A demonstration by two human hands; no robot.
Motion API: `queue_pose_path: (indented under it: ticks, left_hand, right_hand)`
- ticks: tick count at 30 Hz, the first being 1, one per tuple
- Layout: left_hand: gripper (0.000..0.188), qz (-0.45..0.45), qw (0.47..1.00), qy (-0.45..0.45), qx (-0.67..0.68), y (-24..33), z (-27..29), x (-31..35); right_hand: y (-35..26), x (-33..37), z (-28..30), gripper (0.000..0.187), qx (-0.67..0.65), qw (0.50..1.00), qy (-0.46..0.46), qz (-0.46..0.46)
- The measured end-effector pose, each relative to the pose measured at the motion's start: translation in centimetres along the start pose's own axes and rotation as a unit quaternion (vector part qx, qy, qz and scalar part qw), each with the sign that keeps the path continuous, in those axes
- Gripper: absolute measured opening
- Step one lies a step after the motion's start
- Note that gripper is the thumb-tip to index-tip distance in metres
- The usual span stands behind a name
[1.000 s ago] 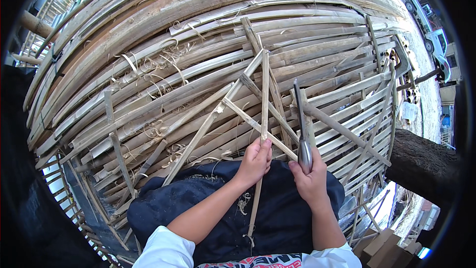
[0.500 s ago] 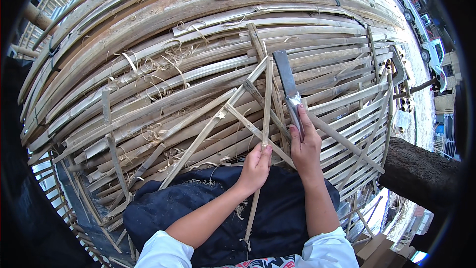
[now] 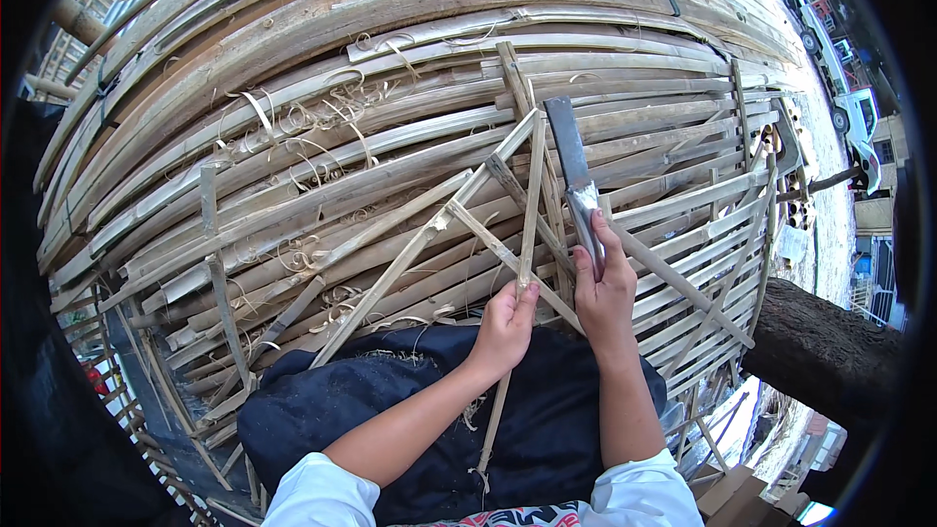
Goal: The person weaves thin bamboo strips into a larger structure, using a flat metal tool to wedge and position the strips into place.
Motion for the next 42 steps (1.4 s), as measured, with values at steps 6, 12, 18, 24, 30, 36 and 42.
queue_pose_path:
  ticks: [6, 12, 18, 24, 30, 36, 42]
  left_hand:
    - [0.035, 0.008, 0.999, 0.042, -0.014, -0.3, 0.4, 0.0]
    - [0.039, 0.006, 0.994, 0.066, -0.083, 0.0, 0.8, 0.1]
    - [0.04, 0.005, 0.994, 0.062, -0.085, 0.1, 0.8, 0.1]
    - [0.031, -0.019, 0.997, 0.034, -0.064, -0.8, 0.8, -0.3]
    - [0.03, -0.018, 0.997, 0.033, -0.063, -0.9, 0.7, -0.3]
    - [0.03, -0.025, 0.998, 0.026, -0.051, -0.8, 0.7, -0.4]
    - [0.03, -0.015, 0.999, 0.022, -0.039, -0.8, 0.7, -0.3]
  right_hand:
    - [0.7, 0.4, -0.2, 0.037, 0.005, 0.999, -0.017, -0.026]
    - [1.2, 0.8, -0.5, 0.034, -0.041, 0.998, -0.01, -0.038]
    - [0.7, 0.9, -0.6, 0.034, -0.047, 0.998, -0.002, -0.042]
    - [0.2, 0.4, -0.6, 0.033, 0.008, 1.0, -0.011, -0.012]
    - [0.0, 0.5, -0.1, 0.035, -0.025, 0.998, -0.033, -0.047]
    - [-0.3, 0.1, -0.6, 0.036, 0.057, 0.995, -0.066, -0.05]
    - [-0.4, -0.3, -0.6, 0.034, 0.022, 0.997, -0.042, -0.056]
Point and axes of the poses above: each hand's wrist, its own x-axis away from the middle knuckle, its own z-axis out of the back of the hand, y = z × x, the point moved 7 cm from there along -x, towards the middle knuckle, and after that the axes turned 14 degrees about -y, right-handed, at the moved point
